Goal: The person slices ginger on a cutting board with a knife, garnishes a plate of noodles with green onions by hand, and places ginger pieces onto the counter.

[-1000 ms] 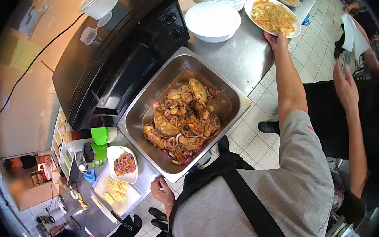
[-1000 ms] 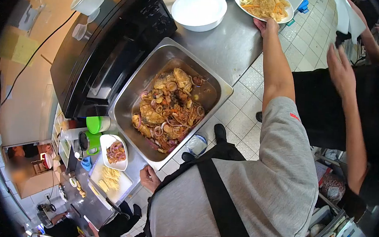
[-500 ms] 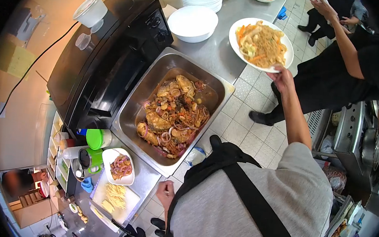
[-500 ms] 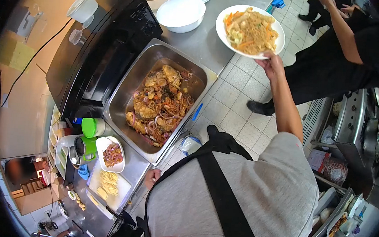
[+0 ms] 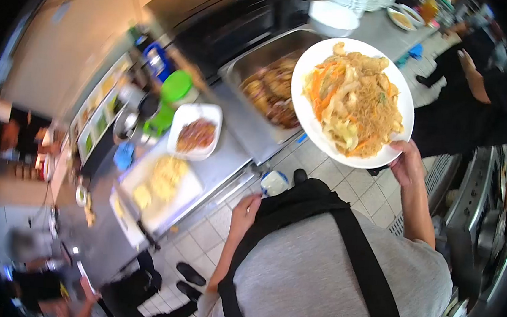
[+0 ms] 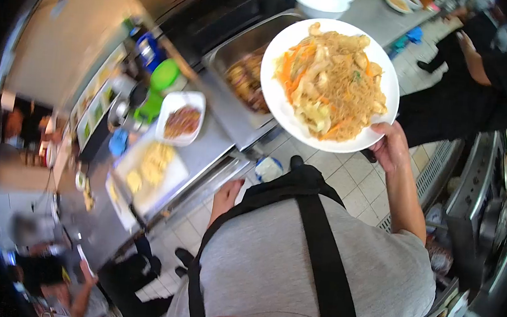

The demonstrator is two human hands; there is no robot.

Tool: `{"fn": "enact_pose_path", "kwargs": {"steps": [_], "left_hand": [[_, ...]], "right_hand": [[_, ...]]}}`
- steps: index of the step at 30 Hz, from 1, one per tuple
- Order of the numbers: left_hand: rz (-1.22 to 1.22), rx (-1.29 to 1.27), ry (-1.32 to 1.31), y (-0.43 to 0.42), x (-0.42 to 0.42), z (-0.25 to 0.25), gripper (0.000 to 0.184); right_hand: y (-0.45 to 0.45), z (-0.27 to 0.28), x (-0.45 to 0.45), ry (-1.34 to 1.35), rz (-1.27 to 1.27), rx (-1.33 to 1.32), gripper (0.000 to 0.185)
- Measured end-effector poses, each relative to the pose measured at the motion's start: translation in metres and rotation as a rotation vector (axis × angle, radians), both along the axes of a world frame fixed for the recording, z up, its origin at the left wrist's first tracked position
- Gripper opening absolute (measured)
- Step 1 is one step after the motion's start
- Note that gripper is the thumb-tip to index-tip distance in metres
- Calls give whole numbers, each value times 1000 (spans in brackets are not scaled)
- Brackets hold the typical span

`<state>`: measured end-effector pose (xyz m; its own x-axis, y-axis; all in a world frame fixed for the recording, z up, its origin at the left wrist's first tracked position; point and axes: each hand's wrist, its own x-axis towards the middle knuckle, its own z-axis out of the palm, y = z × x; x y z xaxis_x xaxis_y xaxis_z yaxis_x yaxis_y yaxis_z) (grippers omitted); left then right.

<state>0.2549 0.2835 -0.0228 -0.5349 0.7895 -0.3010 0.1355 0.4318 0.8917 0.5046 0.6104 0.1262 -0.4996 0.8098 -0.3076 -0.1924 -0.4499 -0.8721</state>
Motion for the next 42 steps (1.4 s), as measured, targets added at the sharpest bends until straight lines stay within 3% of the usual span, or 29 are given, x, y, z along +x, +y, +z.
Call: {"fn": "enact_pose_path", "kwargs": {"steps": [1, 3, 5, 8, 11, 15, 16, 18, 20, 22, 29, 32, 35, 38, 42], "left_hand": [[81, 195, -170, 0, -1, 10, 36], [66, 612, -565, -1, -3, 47, 62], [121, 850, -667, -14, 0, 68, 77], [586, 821, -644, -59, 8, 88, 75], [887, 874, -649, -117, 4, 97, 69], [1070, 968, -600, -201, -3, 106, 65], [1095, 990, -589, -217, -4, 108, 65], [1165, 967, -548, -247, -3, 112, 66], [1202, 973, -524, -264, -1, 112, 66], [1236, 965, -515, -275, -6, 111, 65], [1267, 1015, -569, -291, -43, 111, 65], [1226, 1040, -581, -295, -70, 109, 65], [1221, 1031, -586, -307, -100, 109, 65], [1274, 1041, -596, -321, -125, 101, 65], [1317, 1062, -581, -359, -162, 89, 66]], "right_hand": [[-19, -5, -15, 26, 76, -33, 45], [-59, -23, -47, 35, 214, -93, 56], [-105, -33, -82, 46, 340, -108, 58], [-172, -40, -125, 92, 519, -208, 48], [-239, -40, -157, 15, 709, -224, 45], [-240, -23, -193, -263, 1471, 85, 39], [-241, -12, -204, -284, 1528, 377, 32], [-235, 7, -240, -241, 1372, 717, 26], [-258, 51, -278, -349, 1083, 1225, 22], [-287, 58, -326, 89, 995, 1689, 19], [-385, 59, -469, 370, 1253, 2268, 18], [-396, 59, -506, 526, 1288, 2290, 21], [-409, 69, -537, 444, 1427, 2242, 25], [-407, 66, -581, 246, 1279, 2159, 18], [-357, 58, -669, -516, 931, 2384, 13]]}}
